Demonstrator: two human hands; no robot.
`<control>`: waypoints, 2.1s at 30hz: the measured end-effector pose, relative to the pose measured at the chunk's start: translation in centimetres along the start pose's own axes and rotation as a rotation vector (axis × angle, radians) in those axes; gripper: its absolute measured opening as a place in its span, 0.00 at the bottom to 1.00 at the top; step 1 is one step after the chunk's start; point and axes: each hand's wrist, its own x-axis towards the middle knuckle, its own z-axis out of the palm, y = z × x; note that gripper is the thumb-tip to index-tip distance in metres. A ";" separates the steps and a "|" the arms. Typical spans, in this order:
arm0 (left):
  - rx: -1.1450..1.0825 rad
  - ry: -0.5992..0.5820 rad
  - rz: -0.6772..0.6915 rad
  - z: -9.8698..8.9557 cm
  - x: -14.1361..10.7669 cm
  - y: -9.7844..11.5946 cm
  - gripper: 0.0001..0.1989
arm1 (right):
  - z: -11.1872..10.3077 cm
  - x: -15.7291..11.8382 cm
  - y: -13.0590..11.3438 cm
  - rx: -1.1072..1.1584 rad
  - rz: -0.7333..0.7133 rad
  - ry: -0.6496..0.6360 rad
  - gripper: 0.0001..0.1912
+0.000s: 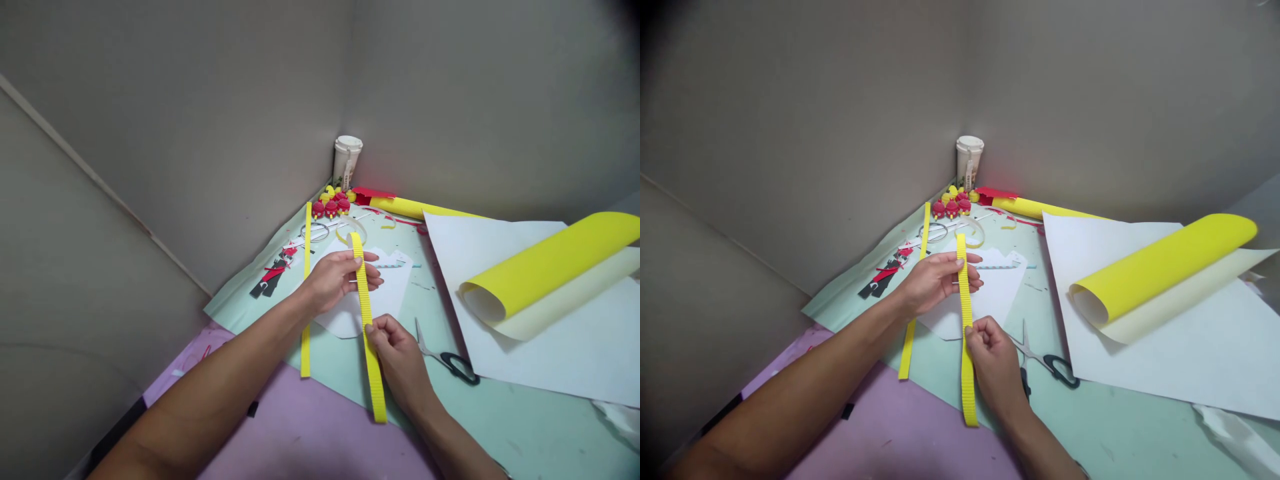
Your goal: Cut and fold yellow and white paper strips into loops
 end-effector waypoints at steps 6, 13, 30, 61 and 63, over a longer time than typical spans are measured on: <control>-0.069 0.157 0.070 0.0 0.3 -0.1 0.10 | 0.2 -0.2 -0.1 -0.083 -0.019 -0.020 0.13; -0.113 0.216 0.127 -0.6 0.6 0.0 0.10 | 0.3 -0.3 0.1 -0.117 -0.049 -0.089 0.12; -0.339 0.293 0.215 -2.7 1.7 0.9 0.10 | 0.6 -0.7 0.4 -0.305 -0.140 -0.187 0.10; -0.272 0.358 0.443 -4.7 2.0 1.8 0.07 | 0.9 -0.9 0.6 -0.392 -0.249 -0.281 0.09; -0.226 0.370 0.481 -4.7 1.9 1.7 0.08 | 1.0 -0.9 0.6 -0.383 -0.250 -0.285 0.09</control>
